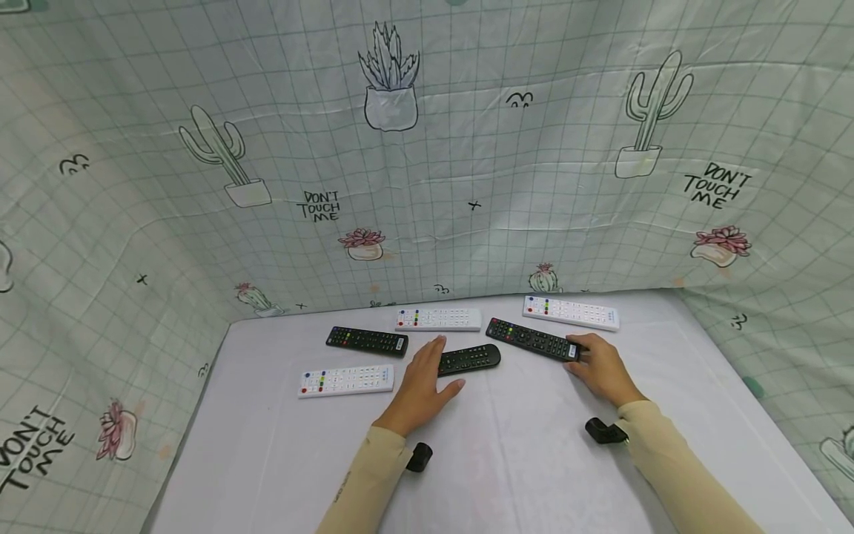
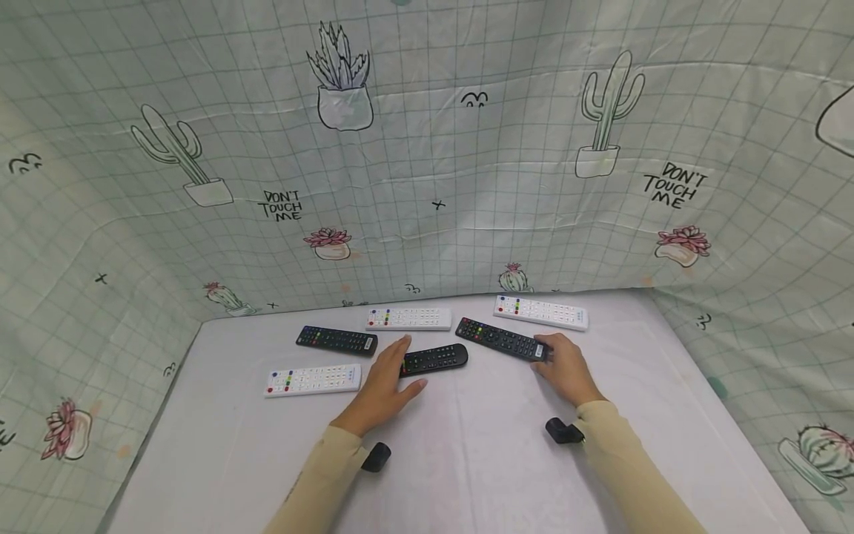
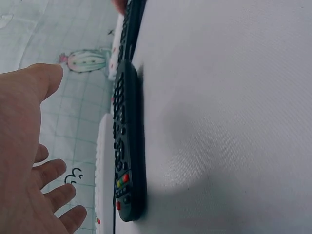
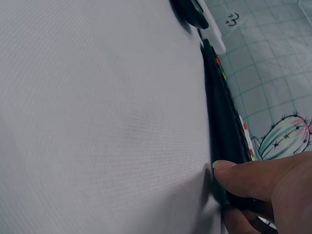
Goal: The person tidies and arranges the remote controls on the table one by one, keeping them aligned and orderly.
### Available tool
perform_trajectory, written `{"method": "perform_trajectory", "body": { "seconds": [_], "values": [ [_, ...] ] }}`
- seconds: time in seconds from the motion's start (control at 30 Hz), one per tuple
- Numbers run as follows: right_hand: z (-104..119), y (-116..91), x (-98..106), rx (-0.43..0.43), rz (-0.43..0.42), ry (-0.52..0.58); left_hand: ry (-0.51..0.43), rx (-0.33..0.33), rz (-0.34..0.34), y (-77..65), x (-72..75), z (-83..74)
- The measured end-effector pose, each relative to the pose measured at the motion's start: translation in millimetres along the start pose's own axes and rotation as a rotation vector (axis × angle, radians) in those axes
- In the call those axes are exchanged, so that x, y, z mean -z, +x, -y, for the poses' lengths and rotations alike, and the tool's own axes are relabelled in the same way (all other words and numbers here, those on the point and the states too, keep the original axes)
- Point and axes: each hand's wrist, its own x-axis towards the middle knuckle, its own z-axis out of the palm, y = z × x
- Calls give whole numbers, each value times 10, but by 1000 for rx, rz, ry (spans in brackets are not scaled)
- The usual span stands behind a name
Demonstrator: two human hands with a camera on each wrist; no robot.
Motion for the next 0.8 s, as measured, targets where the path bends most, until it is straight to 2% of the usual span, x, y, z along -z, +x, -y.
{"method": "perform_trajectory", "body": {
  "seconds": [0.8],
  "values": [
    [-66, -128, 100, -88, 51, -11, -18, -23, 55, 244, -229, -218]
  ]
}}
